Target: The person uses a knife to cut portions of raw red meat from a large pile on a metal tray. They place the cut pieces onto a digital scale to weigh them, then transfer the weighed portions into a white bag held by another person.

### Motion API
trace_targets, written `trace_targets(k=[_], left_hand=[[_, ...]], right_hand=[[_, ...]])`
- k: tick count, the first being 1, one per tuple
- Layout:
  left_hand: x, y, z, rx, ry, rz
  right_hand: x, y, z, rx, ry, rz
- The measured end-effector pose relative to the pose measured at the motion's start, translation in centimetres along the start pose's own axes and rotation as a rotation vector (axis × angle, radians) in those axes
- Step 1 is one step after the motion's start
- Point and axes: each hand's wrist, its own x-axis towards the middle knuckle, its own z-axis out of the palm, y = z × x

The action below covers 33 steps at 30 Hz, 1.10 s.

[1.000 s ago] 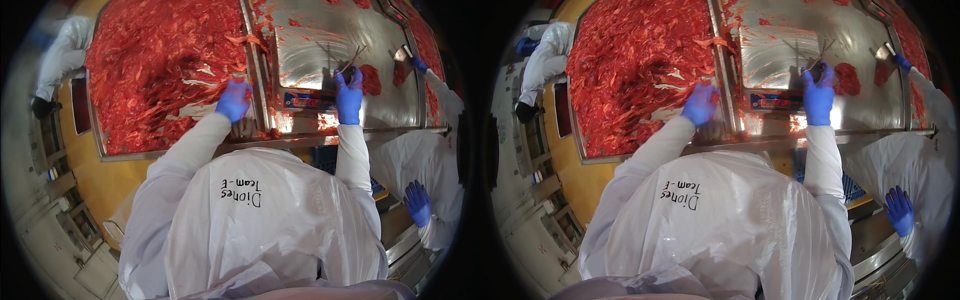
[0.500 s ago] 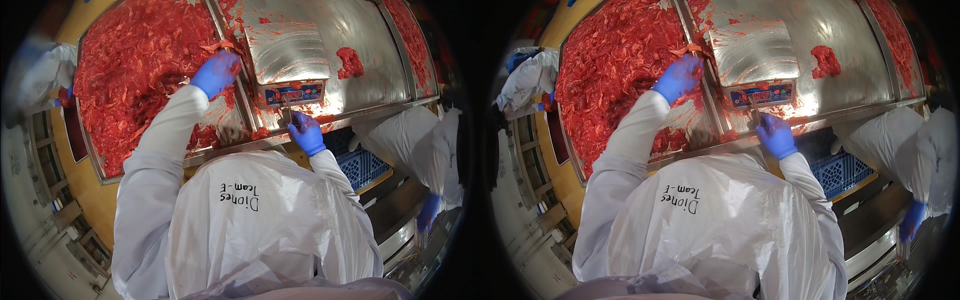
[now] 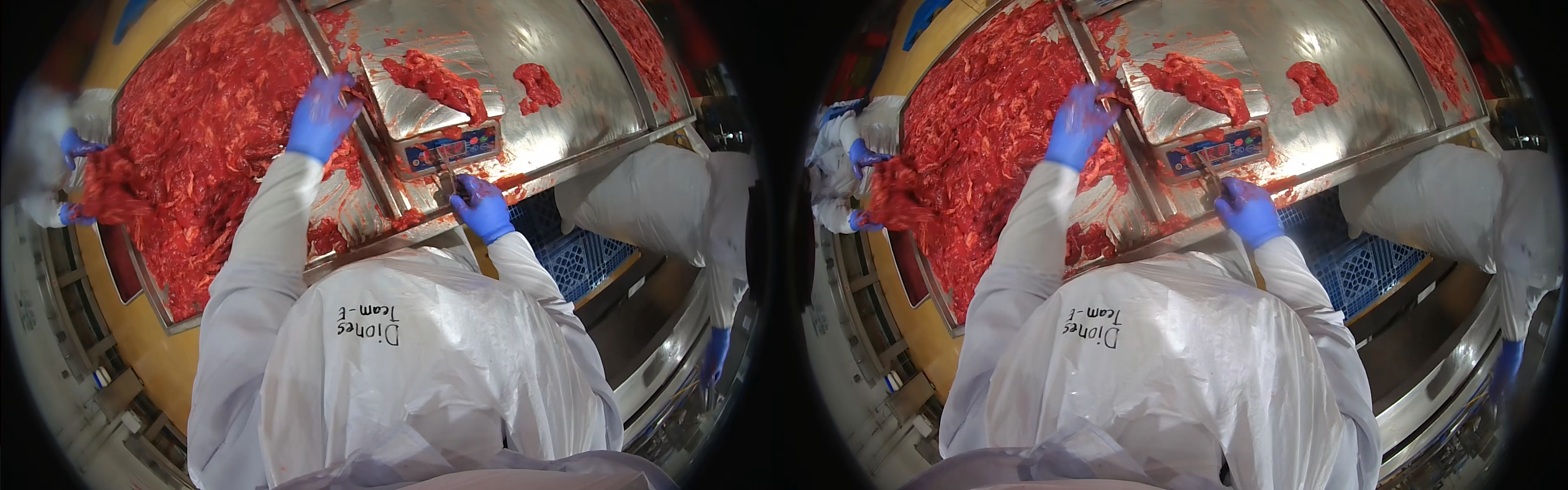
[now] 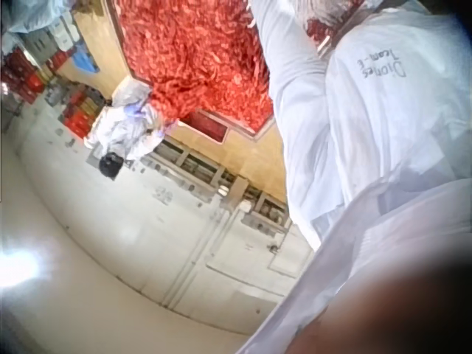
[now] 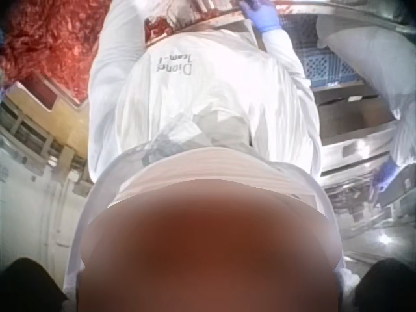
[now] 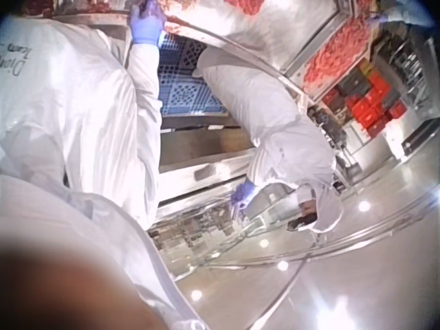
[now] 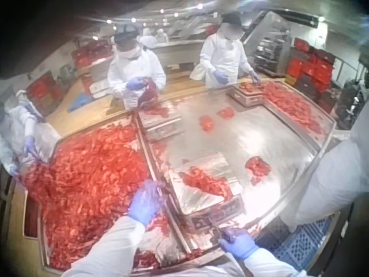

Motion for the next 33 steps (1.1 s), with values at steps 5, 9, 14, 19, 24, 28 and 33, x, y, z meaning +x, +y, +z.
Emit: trace_targets(k=[5,9,14,19,24,28,33], left_hand=[[-5.2,-12.0,4.0,0.428,-0.193,0.050],[-3.6,-6.4,1.1,-0.138,-0.181,0.027],[-0.8,5.3,-1.5,-0.313,-0.258,0.246],[2.6,7.2,2.8,-0.909,-0.530,0.094],[2.0,3.5,0.9,-0.445,-0.161,0.059],[0.6,0.3,4.7,0.136,0.100,0.268],[-0.5,-0.3,5.3,0.121,0.109,0.280]], right_hand=[[0.2,-0.3,0.3,-0.069,0.019,-0.059],[0.0,-0.3,0.2,-0.098,0.005,-0.025],[0.2,0.2,0.5,-0.105,-0.040,0.015],[0.6,-0.9,-0.7,-0.097,-0.082,0.004],[0.5,-3.1,-0.6,0.712,0.037,0.215],[6.4,-6.6,-2.4,0.810,-0.130,0.117],[9.6,-5.2,-3.3,1.011,-0.212,0.328]])
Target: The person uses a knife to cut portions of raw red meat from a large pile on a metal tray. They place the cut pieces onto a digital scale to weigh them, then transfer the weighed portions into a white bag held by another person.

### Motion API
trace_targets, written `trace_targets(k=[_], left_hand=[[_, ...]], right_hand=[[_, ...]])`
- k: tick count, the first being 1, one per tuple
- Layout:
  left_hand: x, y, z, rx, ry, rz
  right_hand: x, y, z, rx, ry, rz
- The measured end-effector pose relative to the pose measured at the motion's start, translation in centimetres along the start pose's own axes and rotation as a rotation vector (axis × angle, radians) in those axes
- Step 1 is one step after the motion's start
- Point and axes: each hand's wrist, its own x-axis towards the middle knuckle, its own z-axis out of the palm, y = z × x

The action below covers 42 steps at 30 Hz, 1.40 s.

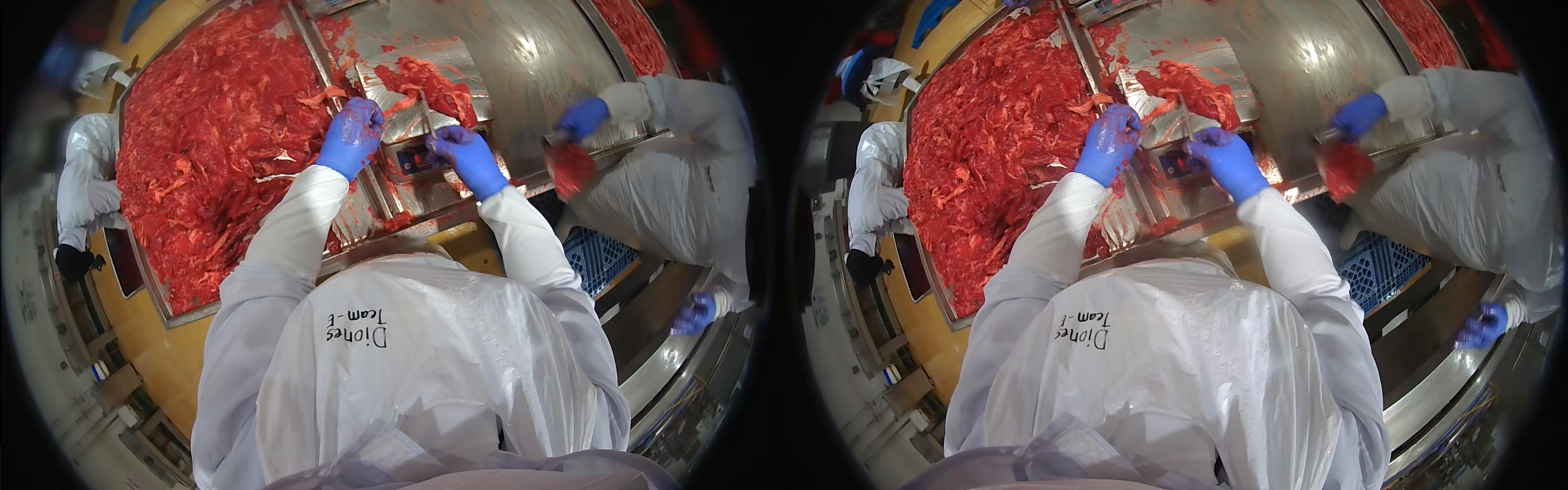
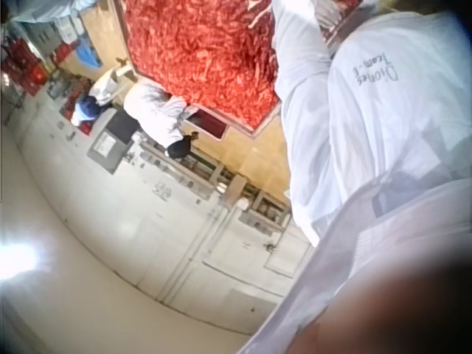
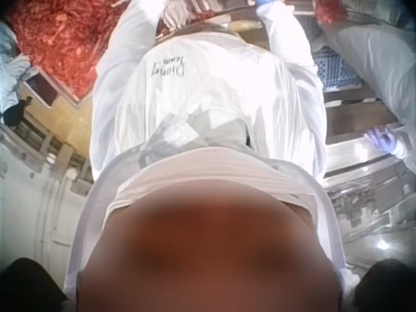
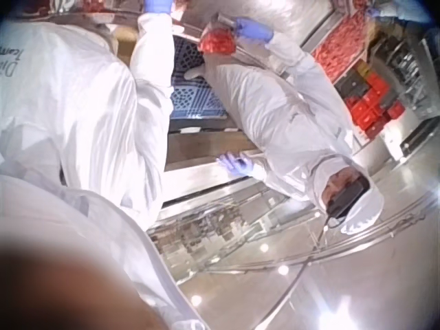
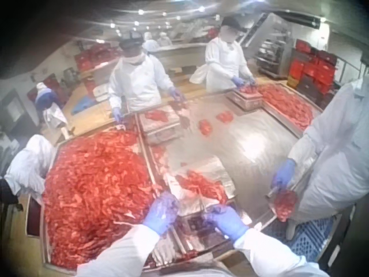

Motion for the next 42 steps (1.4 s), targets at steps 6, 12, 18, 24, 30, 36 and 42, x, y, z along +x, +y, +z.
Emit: trace_targets(k=[6,12,18,24,30,36,42], left_hand=[[-1.0,2.4,-1.1,-0.173,-0.051,-0.158],[-5.0,2.3,-0.8,-0.274,-0.137,-0.146],[-9.2,-8.3,-4.7,0.095,0.159,-0.185],[-5.0,-14.6,-5.9,0.195,0.264,-0.430],[5.9,2.8,2.4,0.208,0.045,-0.016],[3.9,1.9,-1.3,-0.999,-0.102,-0.253],[-9.4,-5.7,-1.8,0.316,-0.235,-0.048]], right_hand=[[-3.2,-0.7,1.2,0.254,-0.365,0.225],[1.6,-1.7,2.3,0.361,-0.265,0.135],[-4.3,-0.4,-0.6,0.090,-0.414,0.263],[-6.1,2.5,-11.7,-0.105,-0.011,0.116],[2.7,-7.8,-9.2,-0.387,-0.329,-0.101],[4.6,-6.7,-4.1,0.170,-0.108,-0.166],[-2.5,-0.5,-2.7,0.012,-0.500,0.296]])
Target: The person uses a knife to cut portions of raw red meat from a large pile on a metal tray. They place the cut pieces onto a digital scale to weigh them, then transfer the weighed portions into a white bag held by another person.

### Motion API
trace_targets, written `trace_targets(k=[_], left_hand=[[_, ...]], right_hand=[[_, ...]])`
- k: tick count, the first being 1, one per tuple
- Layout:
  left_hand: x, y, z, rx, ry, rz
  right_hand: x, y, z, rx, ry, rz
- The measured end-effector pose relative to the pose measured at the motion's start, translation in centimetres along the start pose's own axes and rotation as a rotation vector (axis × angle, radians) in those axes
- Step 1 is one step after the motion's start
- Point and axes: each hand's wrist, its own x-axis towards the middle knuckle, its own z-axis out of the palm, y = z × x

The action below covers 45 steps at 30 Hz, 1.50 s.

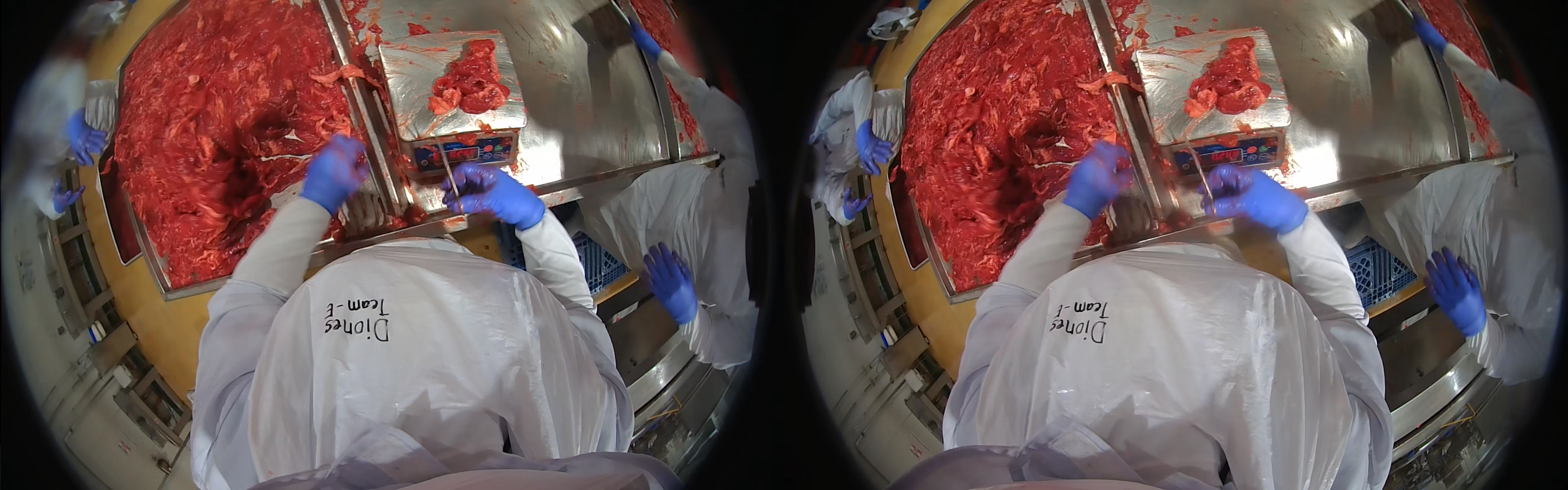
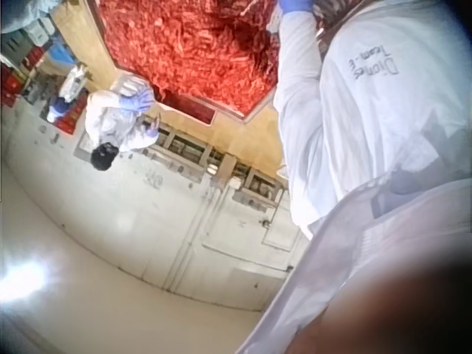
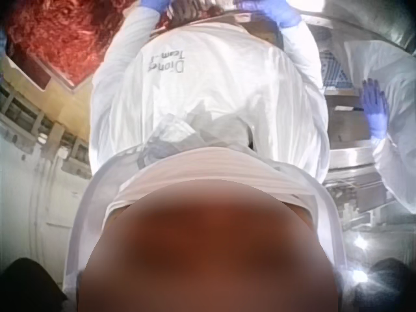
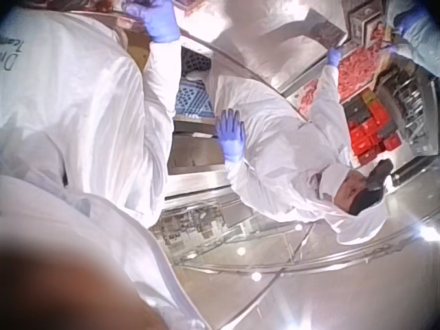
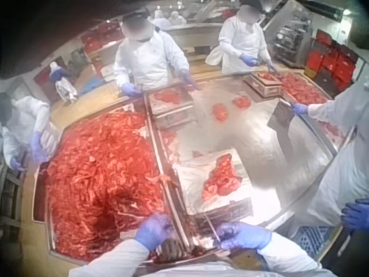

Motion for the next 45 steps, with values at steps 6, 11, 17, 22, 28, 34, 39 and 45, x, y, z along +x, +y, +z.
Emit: trace_targets(k=[6,11,17,22,28,34,39,45], left_hand=[[-2.9,-0.2,2.5,-0.264,-0.186,-0.066],[3.1,4.6,-8.0,-1.244,-0.354,-0.215],[8.2,6.4,-7.2,-0.538,0.110,-0.121],[1.9,-3.4,-2.2,-0.525,0.199,-0.214],[-1.9,-0.3,3.2,-0.123,-0.068,-0.037],[3.0,1.4,-4.3,-0.974,-0.139,-0.201],[8.2,7.9,-8.9,-1.118,-0.217,0.025],[4.7,0.9,-7.3,-0.895,-0.043,-0.404]], right_hand=[[-2.1,4.0,1.7,-0.029,0.049,0.036],[-3.8,4.7,0.4,0.054,0.125,0.002],[-3.8,3.7,2.0,0.143,0.205,-0.110],[-7.2,7.4,-0.4,0.229,0.337,-0.208],[-7.0,6.4,0.1,0.094,0.445,-0.213],[-5.5,4.4,0.3,0.063,0.406,-0.230],[-4.3,2.5,1.3,0.101,0.482,-0.277],[-6.3,1.1,0.5,-1.368,0.910,-0.200]])
